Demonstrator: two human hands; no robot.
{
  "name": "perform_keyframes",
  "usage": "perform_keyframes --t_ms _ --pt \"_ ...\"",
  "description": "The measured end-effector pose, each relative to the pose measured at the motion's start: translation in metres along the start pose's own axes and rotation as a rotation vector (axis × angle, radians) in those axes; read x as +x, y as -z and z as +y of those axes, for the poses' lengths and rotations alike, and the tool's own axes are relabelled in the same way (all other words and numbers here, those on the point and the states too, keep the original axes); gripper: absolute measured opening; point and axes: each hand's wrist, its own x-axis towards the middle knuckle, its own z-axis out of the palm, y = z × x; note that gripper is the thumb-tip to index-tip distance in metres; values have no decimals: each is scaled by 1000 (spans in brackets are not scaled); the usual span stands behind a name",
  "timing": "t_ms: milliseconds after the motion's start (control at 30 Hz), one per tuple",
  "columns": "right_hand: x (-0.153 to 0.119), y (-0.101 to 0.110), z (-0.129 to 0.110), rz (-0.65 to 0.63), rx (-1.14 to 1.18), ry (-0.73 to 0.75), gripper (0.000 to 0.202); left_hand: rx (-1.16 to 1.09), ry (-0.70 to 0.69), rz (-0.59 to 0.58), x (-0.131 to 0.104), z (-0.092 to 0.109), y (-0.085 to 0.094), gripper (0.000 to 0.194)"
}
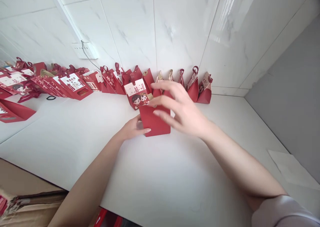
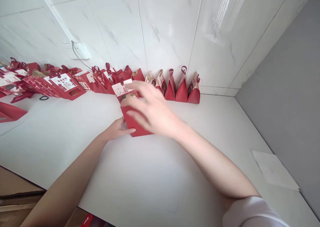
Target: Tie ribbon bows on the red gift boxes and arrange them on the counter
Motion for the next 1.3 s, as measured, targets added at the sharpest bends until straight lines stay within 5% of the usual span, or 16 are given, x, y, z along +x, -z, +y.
perform_keyframes --t_ms 100,167,300,500,967,1167,1300 --pt "-6 -11 38 -110 -68 -196 19 -43 -6 -36 1 5 3 66" --pt "-12 -17 49 -203 18 -308 18 -134 -23 77 3 16 0 62" --pt "-14 -21 41 -239 234 -371 16 -219 -38 354 1 50 -12 44" --pt "-8 -17 25 -306 283 -281 5 54 -147 476 -11 75 -13 17" --pt "-12 -35 33 -253 338 -182 11 93 -328 418 -16 72 -9 14" --pt "-12 -38 41 -243 322 -187 15 22 -154 427 -14 56 -15 22" --pt "-25 -63 64 -66 469 -398 21 -156 -41 457 -2 20 -31 46"
